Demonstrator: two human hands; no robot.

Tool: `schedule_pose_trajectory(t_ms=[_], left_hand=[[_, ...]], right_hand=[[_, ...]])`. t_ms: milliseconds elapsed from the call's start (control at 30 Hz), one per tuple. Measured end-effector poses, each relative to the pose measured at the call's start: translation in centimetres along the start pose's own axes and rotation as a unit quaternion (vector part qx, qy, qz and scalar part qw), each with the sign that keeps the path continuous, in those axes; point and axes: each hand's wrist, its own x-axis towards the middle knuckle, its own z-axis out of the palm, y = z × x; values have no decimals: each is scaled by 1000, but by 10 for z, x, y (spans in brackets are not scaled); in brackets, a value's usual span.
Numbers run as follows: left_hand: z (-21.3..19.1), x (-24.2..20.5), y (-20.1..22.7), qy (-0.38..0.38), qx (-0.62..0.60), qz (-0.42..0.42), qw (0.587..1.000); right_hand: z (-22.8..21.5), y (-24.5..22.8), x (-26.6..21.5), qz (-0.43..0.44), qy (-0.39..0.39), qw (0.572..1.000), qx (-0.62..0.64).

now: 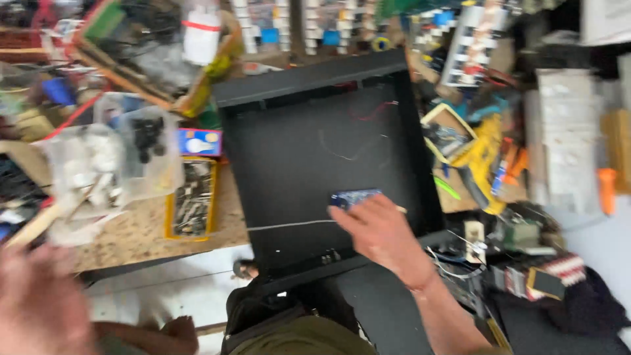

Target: The person picks up a white wire and uses green wire strippers to remove the insulation from the end. They then use scissors to trim the exposed wire ends.

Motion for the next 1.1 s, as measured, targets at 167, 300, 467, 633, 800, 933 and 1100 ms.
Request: schedule_pose_trajectory(t_ms=[167,300,467,633,800,933,1100], left_hand=[[-207,-12,-61,40,-19,-65,997],[-144,-109,-27,155,116,29,981],[-175,-141,-10,217,111,-14,970],[-112,-157,32,297,-10,-98,950],[-198,-145,-68,342,-3,-112,933],[-211,-123,-113,348,-32,-139,926],[-221,-117,-163,372,-14,-182,910]], right_hand=[[-10,-30,35,-68,71,995,-14],[-15,-40,42,-13,-64,998,4],[-36,-75,74,31,-172,914,365],[36,-120,68,47,-152,970,184],[100,-150,56,179,-200,941,205],[164,-153,65,175,-104,938,280],[238,-131,82,337,-169,875,303]])
